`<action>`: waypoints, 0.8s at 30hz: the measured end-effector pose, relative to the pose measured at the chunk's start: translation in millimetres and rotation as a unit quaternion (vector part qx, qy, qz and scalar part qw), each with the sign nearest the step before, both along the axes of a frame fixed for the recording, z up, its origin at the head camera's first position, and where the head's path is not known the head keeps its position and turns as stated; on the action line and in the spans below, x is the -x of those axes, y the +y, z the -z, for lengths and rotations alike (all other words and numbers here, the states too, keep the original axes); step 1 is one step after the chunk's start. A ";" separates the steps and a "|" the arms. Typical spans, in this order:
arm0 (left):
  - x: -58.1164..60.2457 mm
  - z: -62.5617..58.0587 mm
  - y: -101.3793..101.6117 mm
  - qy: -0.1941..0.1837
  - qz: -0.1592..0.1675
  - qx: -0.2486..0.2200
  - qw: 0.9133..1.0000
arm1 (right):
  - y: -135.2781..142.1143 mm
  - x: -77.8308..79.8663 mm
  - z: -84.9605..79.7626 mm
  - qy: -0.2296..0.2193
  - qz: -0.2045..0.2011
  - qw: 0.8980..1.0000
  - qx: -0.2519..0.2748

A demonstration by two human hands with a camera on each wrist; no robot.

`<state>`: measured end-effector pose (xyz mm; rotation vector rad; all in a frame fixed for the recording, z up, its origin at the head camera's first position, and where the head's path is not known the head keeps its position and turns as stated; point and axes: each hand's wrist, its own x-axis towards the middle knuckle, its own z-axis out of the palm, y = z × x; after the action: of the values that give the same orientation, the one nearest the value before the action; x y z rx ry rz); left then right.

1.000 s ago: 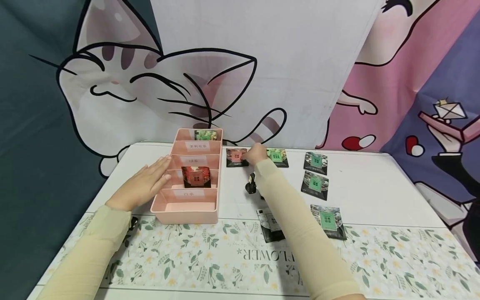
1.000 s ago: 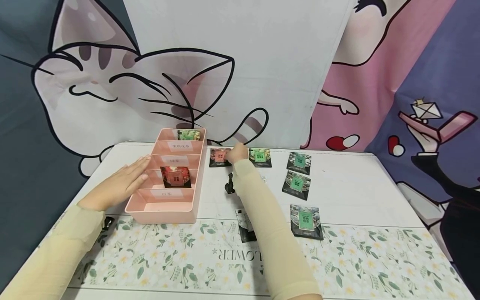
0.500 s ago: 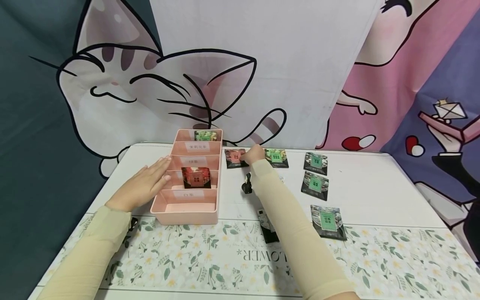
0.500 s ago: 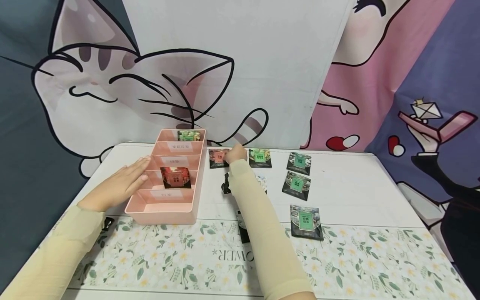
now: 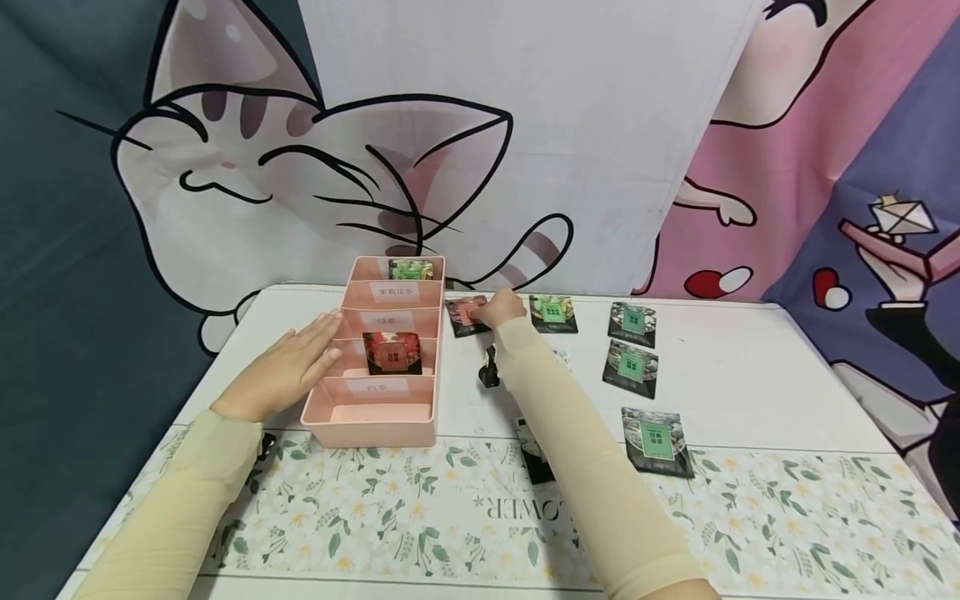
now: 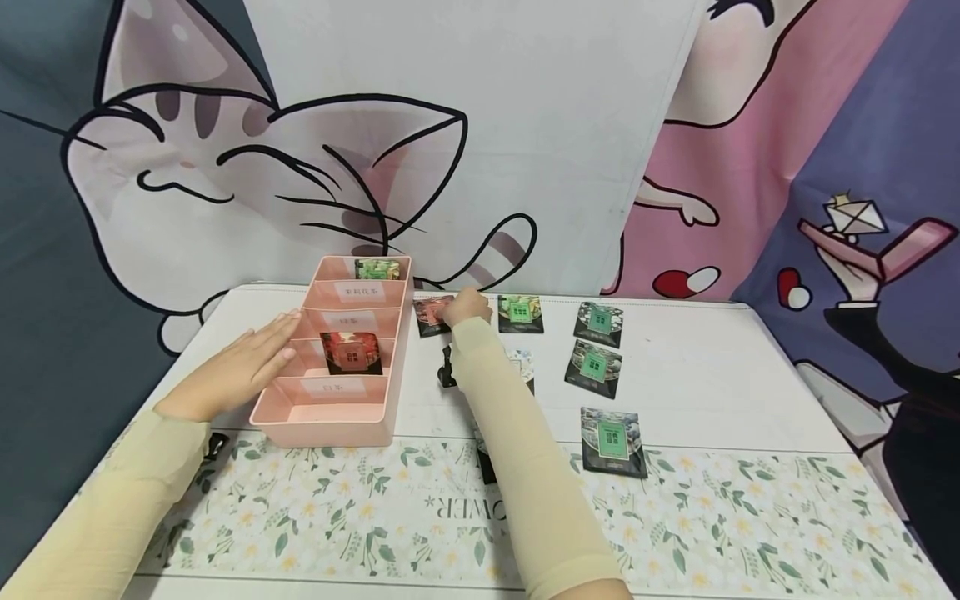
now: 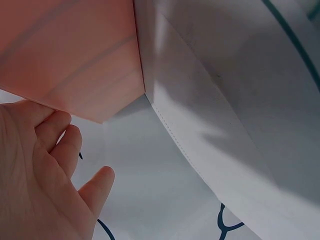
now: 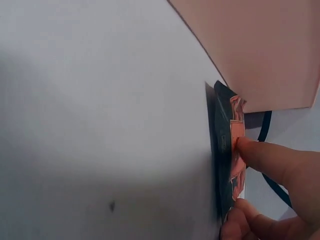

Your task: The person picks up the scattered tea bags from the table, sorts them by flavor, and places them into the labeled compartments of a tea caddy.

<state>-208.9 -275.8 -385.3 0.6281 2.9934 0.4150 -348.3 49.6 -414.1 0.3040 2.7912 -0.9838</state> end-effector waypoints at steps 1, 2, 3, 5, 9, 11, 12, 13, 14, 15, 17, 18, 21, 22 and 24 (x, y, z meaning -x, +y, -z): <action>0.1 -0.1 0.2 -0.001 0.001 0.000 1.000 | -0.6 0.5 0.1 -0.002 -0.003 1.000 -0.010; 0.1 -0.4 0.4 -0.001 0.001 0.000 1.000 | -1.0 0.6 -0.2 -0.003 -0.004 1.000 -0.015; 0.1 -0.7 0.5 -0.001 0.001 0.000 1.000 | -1.2 0.5 -0.9 -0.004 -0.006 1.000 -0.016; 0.0 -1.4 0.7 -0.001 0.001 0.000 1.000 | -0.5 0.1 -2.1 -0.005 -0.007 1.000 -0.005; 0.2 -2.0 0.8 -0.001 0.001 0.002 1.000 | 3.1 -1.2 -4.2 0.002 0.006 0.999 0.049; 0.3 -2.0 0.9 -0.001 0.001 0.003 1.000 | 4.9 -1.4 -4.4 0.000 0.015 0.997 0.078; 0.4 -2.0 0.9 -0.002 0.001 0.004 1.000 | 5.4 -1.6 -4.7 -0.001 0.017 0.996 0.088; 0.4 -1.9 0.9 -0.003 0.001 0.004 1.000 | 5.8 -1.5 -4.7 -0.001 0.018 0.995 0.094; 0.4 -2.0 1.0 -0.004 0.000 0.004 1.000 | 6.1 -1.5 -4.9 0.000 0.019 0.995 0.099; 0.4 -2.1 1.0 -0.004 0.000 0.005 1.000 | 6.2 -1.5 -5.1 0.001 0.021 0.994 0.107; 0.6 -2.2 1.0 -0.005 -0.001 0.005 1.000 | 5.8 -1.5 -5.2 0.006 0.019 0.993 0.113; 0.7 -2.2 1.0 -0.005 -0.001 0.005 1.000 | 5.7 -1.3 -5.3 0.013 0.019 0.993 0.114; 1.1 -1.8 1.1 -0.003 0.000 0.004 1.000 | 5.8 -0.5 -4.9 0.026 0.018 0.993 0.117; 1.2 -1.5 1.1 -0.004 0.001 0.004 1.000 | 5.9 -0.3 -4.7 0.027 0.018 0.992 0.122; 1.0 -0.9 1.0 -0.005 0.001 0.003 1.000 | 7.0 0.3 -3.9 0.025 0.021 0.989 0.146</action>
<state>-210.0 -274.8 -384.4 0.6276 2.9831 0.4083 -348.6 56.6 -410.2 0.3025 2.6424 -1.4060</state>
